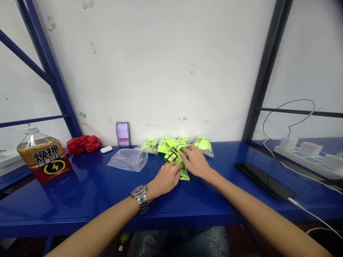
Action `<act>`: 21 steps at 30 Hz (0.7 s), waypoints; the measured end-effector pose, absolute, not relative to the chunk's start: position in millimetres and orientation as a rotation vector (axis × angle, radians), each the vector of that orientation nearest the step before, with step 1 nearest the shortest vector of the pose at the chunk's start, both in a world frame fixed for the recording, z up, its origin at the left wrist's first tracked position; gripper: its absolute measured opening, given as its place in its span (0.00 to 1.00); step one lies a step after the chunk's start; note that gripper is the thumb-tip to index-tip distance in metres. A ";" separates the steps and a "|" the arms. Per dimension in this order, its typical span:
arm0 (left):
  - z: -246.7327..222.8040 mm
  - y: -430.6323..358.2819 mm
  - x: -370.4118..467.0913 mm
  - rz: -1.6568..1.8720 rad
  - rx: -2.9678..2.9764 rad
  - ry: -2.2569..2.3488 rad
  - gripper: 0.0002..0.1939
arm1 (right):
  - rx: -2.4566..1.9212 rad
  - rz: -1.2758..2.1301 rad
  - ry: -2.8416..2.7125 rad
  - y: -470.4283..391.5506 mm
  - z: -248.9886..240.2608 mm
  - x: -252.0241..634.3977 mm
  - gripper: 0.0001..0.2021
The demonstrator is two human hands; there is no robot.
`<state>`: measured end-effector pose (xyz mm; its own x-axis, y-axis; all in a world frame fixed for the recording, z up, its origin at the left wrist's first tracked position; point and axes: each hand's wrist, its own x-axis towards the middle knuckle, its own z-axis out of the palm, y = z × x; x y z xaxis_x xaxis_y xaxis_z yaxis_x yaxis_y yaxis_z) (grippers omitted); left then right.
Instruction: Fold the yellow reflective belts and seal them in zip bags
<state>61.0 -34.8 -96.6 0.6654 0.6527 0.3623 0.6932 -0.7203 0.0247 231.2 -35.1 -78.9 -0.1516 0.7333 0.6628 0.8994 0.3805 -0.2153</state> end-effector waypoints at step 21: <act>-86.4 -28.8 21.7 -0.378 -2.885 -0.764 0.21 | -0.856 -0.395 -2.574 -49.8 -97.4 243.7 0.19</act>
